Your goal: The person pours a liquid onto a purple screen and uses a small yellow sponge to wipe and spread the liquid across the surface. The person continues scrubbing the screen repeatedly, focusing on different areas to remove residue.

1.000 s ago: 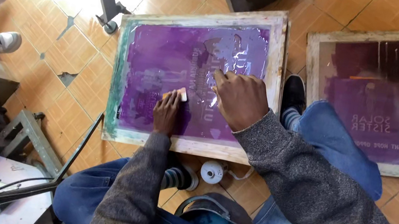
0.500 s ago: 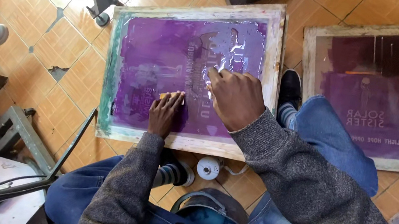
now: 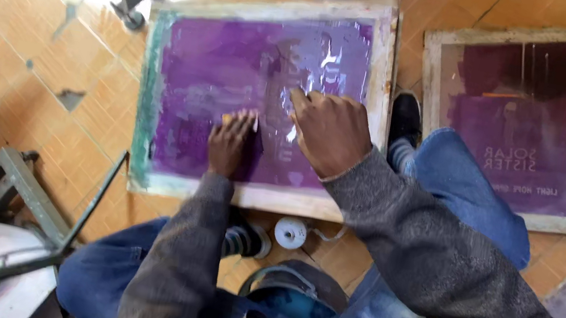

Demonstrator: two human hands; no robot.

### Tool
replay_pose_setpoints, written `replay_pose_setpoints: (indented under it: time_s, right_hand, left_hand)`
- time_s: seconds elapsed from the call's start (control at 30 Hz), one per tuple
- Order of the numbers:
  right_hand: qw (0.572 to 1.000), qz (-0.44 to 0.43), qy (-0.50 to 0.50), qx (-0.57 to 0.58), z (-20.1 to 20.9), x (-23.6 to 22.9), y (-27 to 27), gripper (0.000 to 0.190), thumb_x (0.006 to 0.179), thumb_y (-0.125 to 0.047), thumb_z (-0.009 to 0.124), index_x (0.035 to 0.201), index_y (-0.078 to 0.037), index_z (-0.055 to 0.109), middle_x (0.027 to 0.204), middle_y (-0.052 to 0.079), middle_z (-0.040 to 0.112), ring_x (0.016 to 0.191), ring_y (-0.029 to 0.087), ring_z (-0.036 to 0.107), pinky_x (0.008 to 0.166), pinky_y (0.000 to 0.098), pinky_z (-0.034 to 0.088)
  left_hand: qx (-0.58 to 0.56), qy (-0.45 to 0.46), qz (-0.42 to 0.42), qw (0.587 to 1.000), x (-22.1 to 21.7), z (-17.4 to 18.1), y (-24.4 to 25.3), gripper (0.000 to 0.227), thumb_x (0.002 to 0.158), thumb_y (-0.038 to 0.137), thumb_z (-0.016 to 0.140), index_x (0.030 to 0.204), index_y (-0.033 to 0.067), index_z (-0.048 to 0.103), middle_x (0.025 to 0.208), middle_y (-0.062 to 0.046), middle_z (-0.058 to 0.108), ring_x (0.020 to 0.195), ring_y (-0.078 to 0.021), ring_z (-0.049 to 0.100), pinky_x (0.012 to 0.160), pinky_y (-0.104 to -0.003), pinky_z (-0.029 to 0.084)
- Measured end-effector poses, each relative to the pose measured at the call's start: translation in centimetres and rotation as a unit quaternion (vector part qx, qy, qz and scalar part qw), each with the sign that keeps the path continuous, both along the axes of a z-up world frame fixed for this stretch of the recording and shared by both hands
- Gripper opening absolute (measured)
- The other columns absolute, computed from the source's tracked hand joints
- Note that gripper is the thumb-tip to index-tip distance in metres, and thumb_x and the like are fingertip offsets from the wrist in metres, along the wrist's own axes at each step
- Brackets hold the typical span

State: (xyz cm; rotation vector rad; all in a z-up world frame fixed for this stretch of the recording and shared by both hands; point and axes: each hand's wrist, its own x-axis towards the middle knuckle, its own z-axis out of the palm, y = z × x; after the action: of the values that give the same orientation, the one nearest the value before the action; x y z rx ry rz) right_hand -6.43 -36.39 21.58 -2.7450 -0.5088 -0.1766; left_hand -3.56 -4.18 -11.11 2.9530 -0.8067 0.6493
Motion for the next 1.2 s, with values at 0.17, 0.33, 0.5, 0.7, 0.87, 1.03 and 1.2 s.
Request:
replay_pose_setpoints:
  time_s: [0.17,0.33,0.5,0.7,0.87,1.03,1.2]
  right_hand:
    - [0.999,0.002,0.005,-0.037,-2.1,0.5,-0.2,0.015,0.093,-0.027,0.070,0.103,-0.020,0.062,0.078,0.001,0.070,0.075,0.025,0.074,0.070,0.0374,0.058]
    - [1.000,-0.003,0.009,-0.030,-0.5,0.7,-0.2,0.014,0.092,-0.026,0.073,0.100,-0.015,0.068,0.076,0.004,0.070,0.070,0.029,0.073,0.065,0.0425,0.058]
    - [1.000,0.001,0.022,-0.022,0.4,0.7,-0.1,0.019,0.094,-0.026,0.071,0.110,-0.018,0.064,0.080,0.004,0.072,0.075,0.031,0.075,0.069,0.0443,0.060]
    - [0.997,-0.025,0.065,-0.027,-0.7,1.6,-1.3,0.026,0.096,-0.029,0.071,0.119,-0.017,0.066,0.088,0.007,0.074,0.077,0.032,0.076,0.070,0.0480,0.061]
    - [0.997,-0.027,0.063,-0.025,1.0,1.3,-2.0,0.025,0.098,-0.030,0.069,0.118,-0.016,0.066,0.091,0.007,0.074,0.078,0.034,0.076,0.069,0.0504,0.061]
    - [0.999,-0.019,0.045,-0.015,2.1,1.3,-2.9,0.019,0.100,-0.030,0.066,0.114,-0.017,0.065,0.089,0.007,0.073,0.077,0.036,0.075,0.068,0.0530,0.062]
    - [0.999,-0.024,0.035,-0.001,1.1,1.3,-2.9,0.019,0.101,-0.033,0.065,0.114,-0.020,0.064,0.088,0.006,0.072,0.077,0.036,0.075,0.068,0.0543,0.061]
  left_hand:
    - [0.071,0.023,0.055,0.996,-2.7,2.9,-2.6,0.046,0.100,0.012,0.056,0.144,0.0241,0.064,0.135,0.001,0.072,0.121,-0.0196,0.068,0.090,-0.037,0.053]
    - [0.060,0.068,0.051,0.995,-5.8,6.0,-4.3,0.045,0.101,0.013,0.054,0.143,0.0251,0.065,0.134,-0.001,0.073,0.122,-0.0201,0.069,0.090,-0.036,0.053]
    - [0.058,0.079,0.056,0.994,-5.4,7.8,-5.3,0.046,0.098,0.007,0.060,0.142,0.0199,0.065,0.132,-0.004,0.075,0.121,-0.0233,0.069,0.089,-0.038,0.053]
    - [0.068,0.195,0.048,0.977,-11.3,9.0,-8.1,0.054,0.099,0.009,0.061,0.151,0.0213,0.056,0.140,-0.006,0.069,0.129,-0.0273,0.064,0.096,-0.044,0.052]
    - [0.038,0.155,0.077,0.984,-9.7,7.7,-9.1,0.054,0.097,0.010,0.064,0.150,0.0215,0.057,0.140,-0.004,0.069,0.128,-0.0257,0.065,0.094,-0.044,0.053]
    - [-0.009,0.171,0.022,0.985,-15.1,8.1,-13.1,0.047,0.102,0.016,0.062,0.149,0.0153,0.058,0.144,-0.011,0.066,0.128,-0.0319,0.063,0.099,-0.048,0.053]
    - [-0.005,0.214,0.021,0.977,-15.8,6.4,-13.7,0.055,0.101,0.013,0.062,0.155,0.0115,0.050,0.143,-0.013,0.065,0.131,-0.0310,0.061,0.103,-0.048,0.052]
